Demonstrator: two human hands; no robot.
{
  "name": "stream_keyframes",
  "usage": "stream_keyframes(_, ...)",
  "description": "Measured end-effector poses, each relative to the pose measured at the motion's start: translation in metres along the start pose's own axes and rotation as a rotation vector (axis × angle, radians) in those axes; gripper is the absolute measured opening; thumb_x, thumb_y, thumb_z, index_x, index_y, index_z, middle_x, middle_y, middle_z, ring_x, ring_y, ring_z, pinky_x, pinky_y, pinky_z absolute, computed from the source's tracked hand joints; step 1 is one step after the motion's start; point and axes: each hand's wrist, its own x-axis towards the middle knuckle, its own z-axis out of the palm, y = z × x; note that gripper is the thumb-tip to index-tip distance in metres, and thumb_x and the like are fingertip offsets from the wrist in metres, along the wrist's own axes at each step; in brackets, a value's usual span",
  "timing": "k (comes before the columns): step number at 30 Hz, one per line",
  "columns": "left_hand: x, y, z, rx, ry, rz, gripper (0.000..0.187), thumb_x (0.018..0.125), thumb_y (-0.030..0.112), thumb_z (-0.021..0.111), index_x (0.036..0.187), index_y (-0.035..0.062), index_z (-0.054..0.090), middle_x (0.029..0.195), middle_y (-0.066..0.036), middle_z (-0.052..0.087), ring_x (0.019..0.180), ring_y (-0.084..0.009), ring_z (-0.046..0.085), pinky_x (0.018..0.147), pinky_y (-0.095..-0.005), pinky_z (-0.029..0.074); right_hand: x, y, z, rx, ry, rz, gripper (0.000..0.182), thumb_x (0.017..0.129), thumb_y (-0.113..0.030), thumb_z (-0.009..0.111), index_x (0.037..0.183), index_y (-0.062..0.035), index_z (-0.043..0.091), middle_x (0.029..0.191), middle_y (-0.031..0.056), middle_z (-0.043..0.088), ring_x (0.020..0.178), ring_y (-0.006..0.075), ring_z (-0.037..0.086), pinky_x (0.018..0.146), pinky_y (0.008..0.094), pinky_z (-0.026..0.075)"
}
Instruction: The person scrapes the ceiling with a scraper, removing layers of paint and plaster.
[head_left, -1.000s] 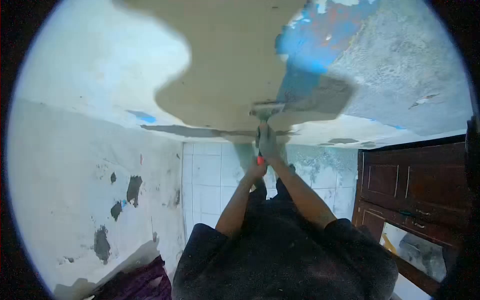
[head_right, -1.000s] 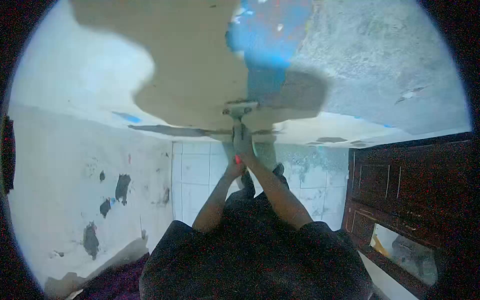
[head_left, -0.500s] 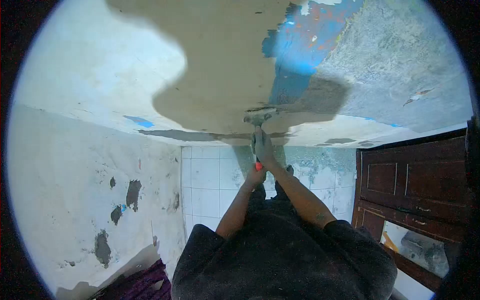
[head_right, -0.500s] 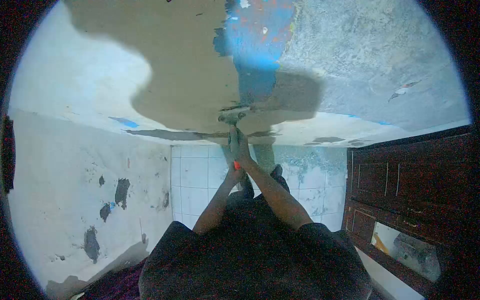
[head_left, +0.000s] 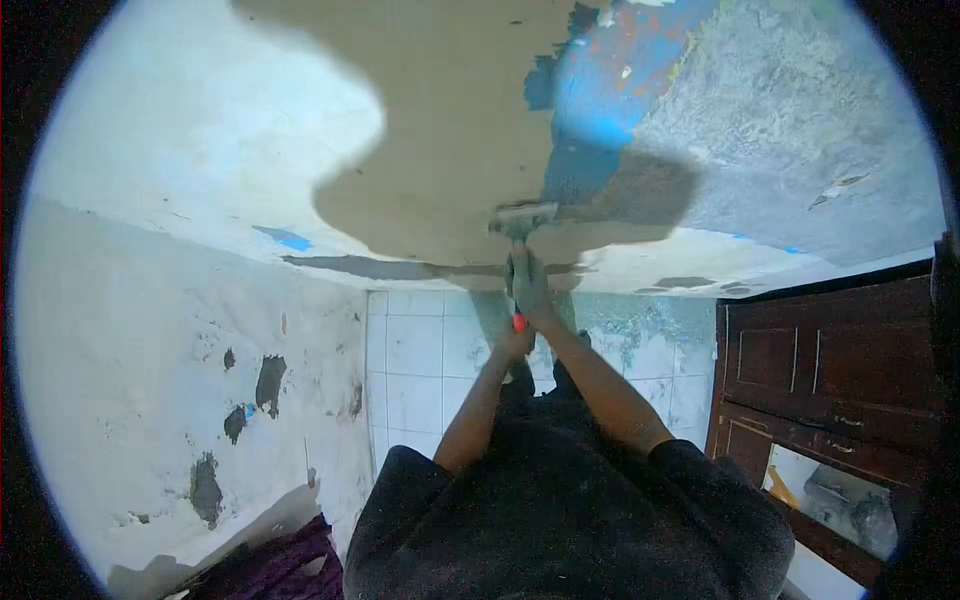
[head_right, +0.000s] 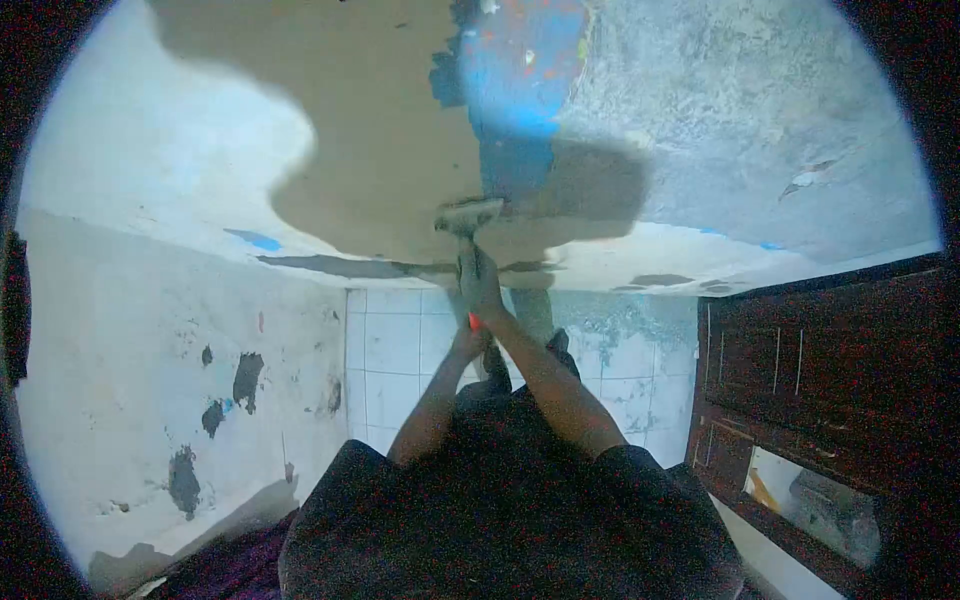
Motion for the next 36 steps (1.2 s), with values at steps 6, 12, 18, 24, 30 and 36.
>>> stream_keyframes(6, 0.008, 0.062, 0.003, -0.080, -0.118, -0.067, 0.020, 0.085, 0.023, 0.057, 0.095, 0.0080, 0.048, 0.059, 0.000, 0.049, 0.048, -0.0104, 0.046, 0.042, -0.0281, 0.037, 0.004, -0.051, 0.008, 0.014, 0.043, -0.124, 0.033, 0.096, -0.032, 0.042, 0.072, -0.0097, 0.046, 0.059, -0.0067, 0.035, 0.053, 0.0041, 0.032, 0.047, 0.0226, 0.027)
stream_keyframes(12, -0.015, -0.003, 0.013, -0.290, 0.064, -0.080, 0.018, 0.084, 0.022, 0.060, 0.092, 0.0083, 0.051, 0.057, -0.001, 0.049, 0.046, -0.0100, 0.045, 0.040, -0.0277, 0.036, -0.006, -0.003, -0.005, 0.011, 0.070, 0.082, 0.031, 0.095, -0.031, 0.043, 0.073, -0.0094, 0.047, 0.061, -0.0056, 0.037, 0.053, 0.0046, 0.034, 0.047, 0.0222, 0.030)
stream_keyframes(18, 0.018, 0.042, -0.005, 0.098, -0.087, -0.089, 0.018, 0.082, 0.023, 0.061, 0.086, 0.0057, 0.058, 0.064, -0.002, 0.053, 0.055, -0.0105, 0.051, 0.046, -0.0277, 0.040, 0.005, -0.060, 0.003, -0.044, 0.071, -0.106, 0.043, 0.096, -0.042, 0.035, 0.068, -0.0113, 0.043, 0.056, -0.0033, 0.038, 0.047, 0.0074, 0.035, 0.043, 0.0248, 0.030)
stream_keyframes(24, -0.017, -0.017, 0.012, -0.226, 0.071, 0.081, 0.021, 0.081, 0.025, 0.062, 0.082, 0.0051, 0.055, 0.054, 0.000, 0.049, 0.045, -0.0106, 0.048, 0.042, -0.0266, 0.037, -0.005, 0.011, -0.007, -0.018, 0.082, 0.094, 0.042, 0.095, -0.046, 0.036, 0.071, -0.0126, 0.043, 0.055, -0.0042, 0.038, 0.045, 0.0057, 0.039, 0.042, 0.0220, 0.032)
stream_keyframes(30, 0.004, 0.066, -0.006, 0.117, -0.116, -0.152, 0.023, 0.080, 0.026, 0.063, 0.079, 0.0055, 0.054, 0.057, -0.001, 0.051, 0.047, -0.0100, 0.048, 0.043, -0.0271, 0.037, 0.004, -0.059, 0.001, 0.010, 0.051, -0.049, 0.035, 0.096, -0.034, 0.041, 0.071, -0.0102, 0.045, 0.058, -0.0046, 0.038, 0.050, 0.0048, 0.035, 0.044, 0.0240, 0.029)
stream_keyframes(36, -0.006, -0.009, 0.011, 0.144, -0.033, 0.122, 0.029, 0.081, 0.029, 0.062, 0.093, 0.0038, 0.054, 0.066, -0.002, 0.054, 0.060, -0.0124, 0.052, 0.052, -0.0327, 0.043, -0.008, 0.003, -0.012, -0.038, 0.056, 0.123, 0.034, 0.097, -0.034, 0.038, 0.073, -0.0107, 0.045, 0.058, -0.0032, 0.038, 0.051, 0.0056, 0.036, 0.045, 0.0243, 0.031)
